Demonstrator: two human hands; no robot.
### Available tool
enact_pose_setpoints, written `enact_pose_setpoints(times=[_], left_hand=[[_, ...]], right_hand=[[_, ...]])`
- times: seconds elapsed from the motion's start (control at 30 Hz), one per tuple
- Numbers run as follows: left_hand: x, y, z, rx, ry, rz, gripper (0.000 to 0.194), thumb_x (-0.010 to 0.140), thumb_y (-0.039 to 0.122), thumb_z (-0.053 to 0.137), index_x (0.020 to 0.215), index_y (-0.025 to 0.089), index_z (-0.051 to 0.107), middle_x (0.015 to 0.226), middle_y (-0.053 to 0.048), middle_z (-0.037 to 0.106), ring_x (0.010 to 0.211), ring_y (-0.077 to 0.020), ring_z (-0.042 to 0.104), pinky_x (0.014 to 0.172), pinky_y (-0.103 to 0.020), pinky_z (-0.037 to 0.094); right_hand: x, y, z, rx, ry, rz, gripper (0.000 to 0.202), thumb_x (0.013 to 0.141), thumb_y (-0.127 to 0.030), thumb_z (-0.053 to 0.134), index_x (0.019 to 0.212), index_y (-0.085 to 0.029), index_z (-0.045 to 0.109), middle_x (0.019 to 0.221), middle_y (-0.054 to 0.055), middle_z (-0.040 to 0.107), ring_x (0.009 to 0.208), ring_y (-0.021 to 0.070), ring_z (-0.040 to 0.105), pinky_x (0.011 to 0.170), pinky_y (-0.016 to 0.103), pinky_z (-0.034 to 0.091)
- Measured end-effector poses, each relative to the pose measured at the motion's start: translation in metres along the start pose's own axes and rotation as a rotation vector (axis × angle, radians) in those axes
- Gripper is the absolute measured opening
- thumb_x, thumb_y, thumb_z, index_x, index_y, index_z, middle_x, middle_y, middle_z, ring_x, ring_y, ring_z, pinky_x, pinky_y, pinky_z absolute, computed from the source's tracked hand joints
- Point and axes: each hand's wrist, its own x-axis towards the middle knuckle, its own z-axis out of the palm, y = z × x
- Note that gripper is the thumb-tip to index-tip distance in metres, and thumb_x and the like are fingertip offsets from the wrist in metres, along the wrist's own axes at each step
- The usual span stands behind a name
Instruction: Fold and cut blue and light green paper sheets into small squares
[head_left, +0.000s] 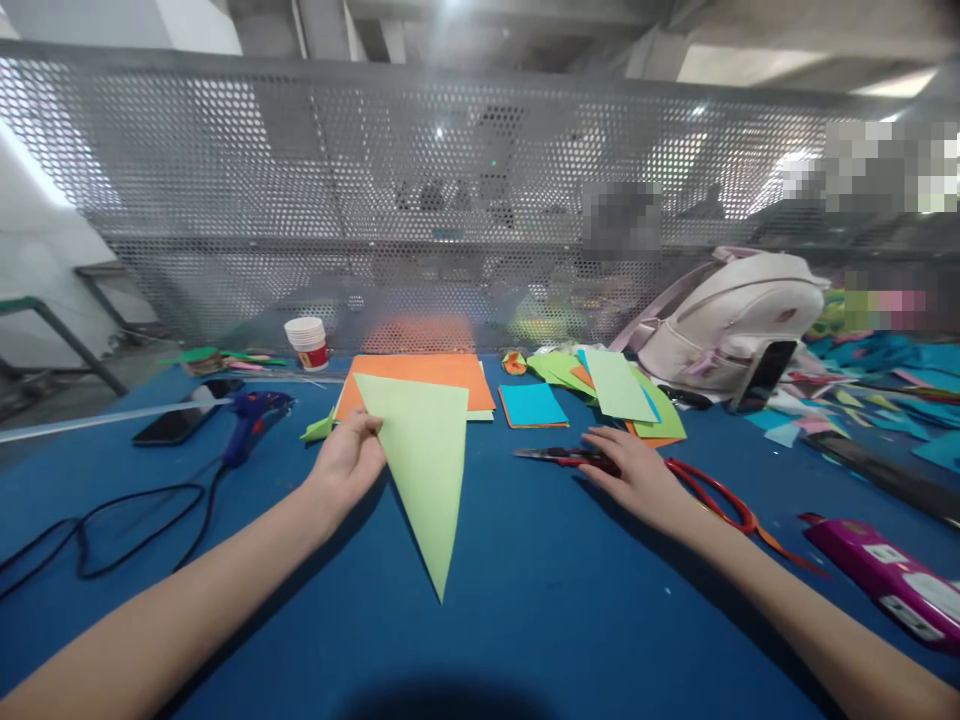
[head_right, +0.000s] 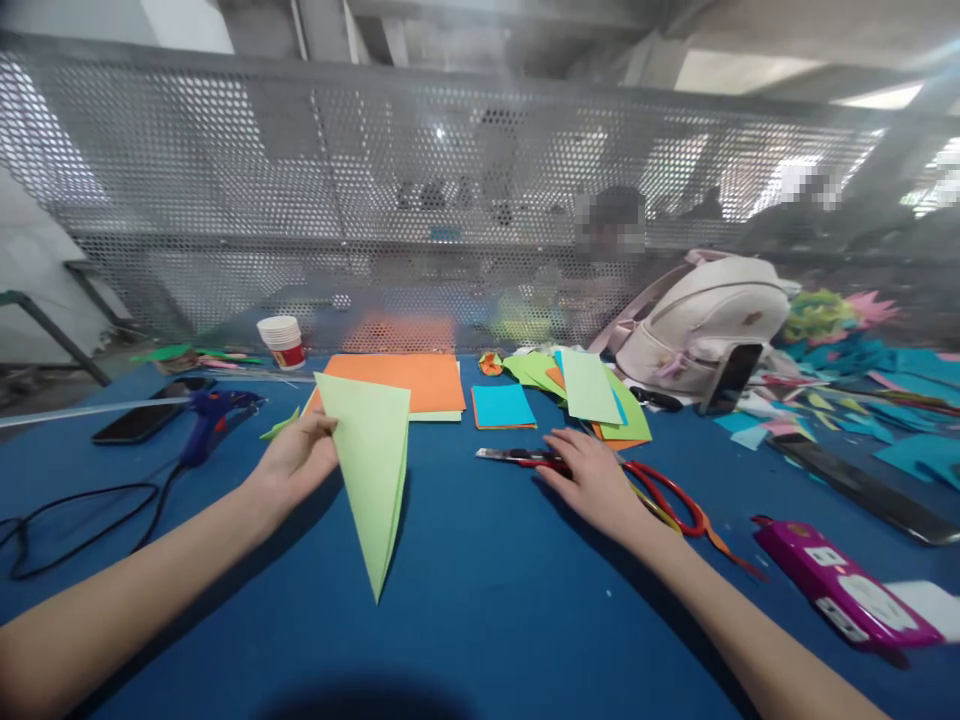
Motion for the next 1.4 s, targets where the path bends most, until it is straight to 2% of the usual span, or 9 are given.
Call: enact_pose_setpoints(times=[0.07, 0.17, 0.3, 0.43, 0.6, 0.83, 1.0, 1.13, 1.4], left_hand=[[-0.007, -0.004, 0.007, -0.025, 0.0, -0.002, 0.037, 0.068, -0.002, 0.046, 0.095, 0.015, 0.065, 0.093, -0.006, 0.075, 0.084, -0.0174, 0.071, 0.079, -0.03, 0.061], [-0.019, -0.012, 0.016, -0.071, 0.008, 0.015, 0.036, 0.067, -0.002, 0.047, 0.092, 0.016, 0.064, 0.092, -0.005, 0.074, 0.086, -0.0162, 0.07, 0.085, -0.029, 0.059], [-0.031, -0.016, 0.022, -0.114, -0.012, -0.002, 0.03, 0.067, -0.002, 0.047, 0.086, 0.017, 0.061, 0.084, -0.002, 0.071, 0.083, -0.0144, 0.069, 0.086, -0.029, 0.057], [-0.033, -0.011, 0.018, -0.17, -0.016, -0.094, 0.014, 0.079, 0.008, 0.047, 0.073, 0.019, 0.053, 0.064, 0.001, 0.061, 0.066, -0.0137, 0.066, 0.076, -0.031, 0.059], [-0.032, -0.002, 0.009, -0.109, -0.128, -0.189, 0.018, 0.088, 0.034, 0.057, 0.092, 0.017, 0.061, 0.085, -0.007, 0.072, 0.079, -0.0221, 0.07, 0.081, -0.041, 0.059], [-0.042, -0.003, -0.001, 0.053, -0.223, -0.197, 0.027, 0.082, 0.03, 0.07, 0.103, 0.014, 0.064, 0.104, -0.012, 0.073, 0.09, -0.0226, 0.071, 0.081, -0.033, 0.06], [-0.052, -0.009, -0.008, 0.179, -0.285, -0.142, 0.059, 0.063, 0.006, 0.079, 0.118, 0.02, 0.06, 0.118, -0.01, 0.07, 0.099, -0.0239, 0.071, 0.078, -0.028, 0.059], [-0.056, -0.011, -0.019, 0.281, -0.271, -0.235, 0.064, 0.058, 0.001, 0.077, 0.117, 0.018, 0.06, 0.122, -0.012, 0.068, 0.101, -0.0275, 0.07, 0.083, -0.034, 0.059], [-0.057, -0.019, -0.034, 0.523, -0.253, -0.277, 0.061, 0.057, 0.004, 0.072, 0.115, 0.017, 0.06, 0.114, -0.013, 0.072, 0.095, -0.0305, 0.072, 0.078, -0.038, 0.057]], right_hand=[[-0.003, -0.037, -0.001, 0.15, 0.008, 0.014, 0.045, 0.086, -0.05, 0.057, 0.121, -0.023, 0.065, 0.13, 0.014, 0.063, 0.124, 0.0321, 0.056, 0.107, 0.055, 0.041], [-0.011, -0.108, 0.001, 0.486, -0.29, 0.023, 0.051, 0.087, -0.052, 0.054, 0.128, -0.022, 0.06, 0.131, 0.012, 0.064, 0.118, 0.0266, 0.062, 0.097, 0.043, 0.051], [-0.015, -0.155, 0.009, 0.561, -0.394, 0.031, 0.031, 0.09, -0.041, 0.048, 0.088, -0.021, 0.072, 0.086, 0.003, 0.075, 0.077, 0.0195, 0.069, 0.068, 0.03, 0.055], [-0.011, -0.135, 0.007, 0.379, -0.103, -0.017, 0.026, 0.089, -0.033, 0.049, 0.076, -0.023, 0.069, 0.076, 0.002, 0.073, 0.07, 0.019, 0.068, 0.066, 0.03, 0.053], [-0.008, -0.101, 0.004, 0.191, 0.103, -0.209, 0.021, 0.088, -0.028, 0.051, 0.083, -0.024, 0.071, 0.087, 0.007, 0.077, 0.08, 0.0236, 0.072, 0.076, 0.038, 0.055], [-0.012, -0.099, 0.018, 0.295, 0.057, -0.075, 0.018, 0.082, -0.032, 0.057, 0.068, -0.024, 0.065, 0.069, 0.001, 0.071, 0.064, 0.0188, 0.066, 0.062, 0.03, 0.05], [-0.014, -0.104, 0.016, 0.442, -0.03, 0.121, 0.036, 0.075, -0.048, 0.064, 0.054, -0.022, 0.053, 0.05, -0.003, 0.05, 0.048, 0.0119, 0.042, 0.045, 0.025, 0.033], [-0.012, -0.099, 0.014, 0.51, -0.081, 0.287, 0.045, 0.079, -0.055, 0.058, 0.052, -0.021, 0.046, 0.05, -0.004, 0.039, 0.049, 0.01, 0.034, 0.046, 0.024, 0.027], [-0.006, -0.09, 0.029, 0.531, -0.244, 0.363, 0.023, 0.075, -0.042, 0.064, 0.073, -0.019, 0.064, 0.07, 0.0, 0.066, 0.064, 0.0153, 0.057, 0.059, 0.028, 0.044]])
